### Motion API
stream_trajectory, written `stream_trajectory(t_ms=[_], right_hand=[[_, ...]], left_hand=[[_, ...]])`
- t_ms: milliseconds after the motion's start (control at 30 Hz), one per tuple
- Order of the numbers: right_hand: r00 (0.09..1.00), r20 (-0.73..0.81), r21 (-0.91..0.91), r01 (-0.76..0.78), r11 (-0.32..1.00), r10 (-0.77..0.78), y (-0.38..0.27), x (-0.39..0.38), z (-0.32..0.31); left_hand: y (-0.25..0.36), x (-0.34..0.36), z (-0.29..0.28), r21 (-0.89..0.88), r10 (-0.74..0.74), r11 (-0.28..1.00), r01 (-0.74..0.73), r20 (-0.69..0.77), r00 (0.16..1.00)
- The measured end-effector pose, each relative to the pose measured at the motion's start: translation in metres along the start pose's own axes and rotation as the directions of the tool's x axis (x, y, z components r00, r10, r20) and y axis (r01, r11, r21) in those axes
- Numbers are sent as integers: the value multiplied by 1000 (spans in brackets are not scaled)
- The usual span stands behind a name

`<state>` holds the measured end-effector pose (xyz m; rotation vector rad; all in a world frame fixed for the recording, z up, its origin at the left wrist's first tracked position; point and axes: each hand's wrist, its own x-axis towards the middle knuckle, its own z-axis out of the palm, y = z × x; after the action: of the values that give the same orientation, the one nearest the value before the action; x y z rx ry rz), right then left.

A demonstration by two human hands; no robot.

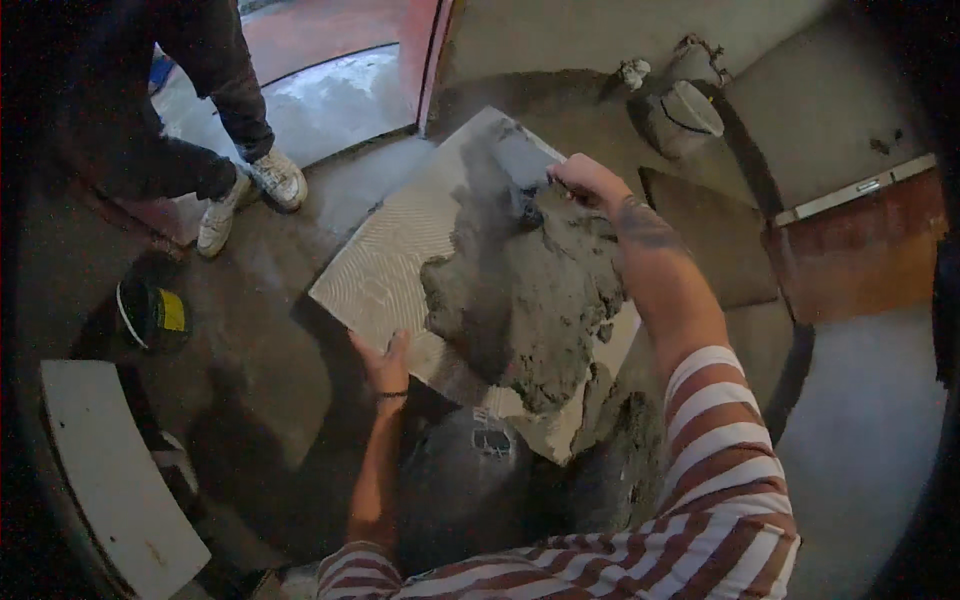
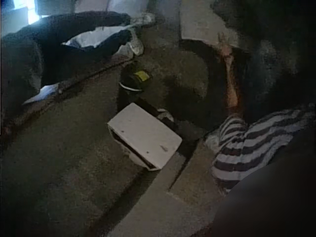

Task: The person spreads mortar over the back of a large tile using a trowel, covering the surface with a thick layer.

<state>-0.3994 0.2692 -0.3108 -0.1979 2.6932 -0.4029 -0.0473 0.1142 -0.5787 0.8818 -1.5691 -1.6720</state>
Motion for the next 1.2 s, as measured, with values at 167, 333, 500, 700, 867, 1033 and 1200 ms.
stream_trajectory(t_ms=[167,333,500,700,867,1033,1200], right_hand=[[988,44,-380,155,912,-149,41,-36,-24],[992,124,-214,1,977,26,94,-70,-58],[927,362,396,-246,884,96,84,-99,10],[783,622,416,-306,857,-23,45,-136,38],[729,675,479,-323,816,-108,33,-163,72],[719,677,461,-247,852,-157,20,-176,97],[743,656,326,-119,938,-134,22,-189,109]], left_hand=[[19,1,0,100,-86,991,83,25,996],[73,4,-17,-112,-374,900,422,299,878],[72,-5,-46,-238,-391,759,607,579,716],[75,-7,-44,-133,-448,787,602,548,707],[67,-9,-41,-141,-457,790,597,513,726],[67,-7,-38,-170,-450,797,579,473,758],[73,-12,-33,-142,-489,770,622,496,718]])
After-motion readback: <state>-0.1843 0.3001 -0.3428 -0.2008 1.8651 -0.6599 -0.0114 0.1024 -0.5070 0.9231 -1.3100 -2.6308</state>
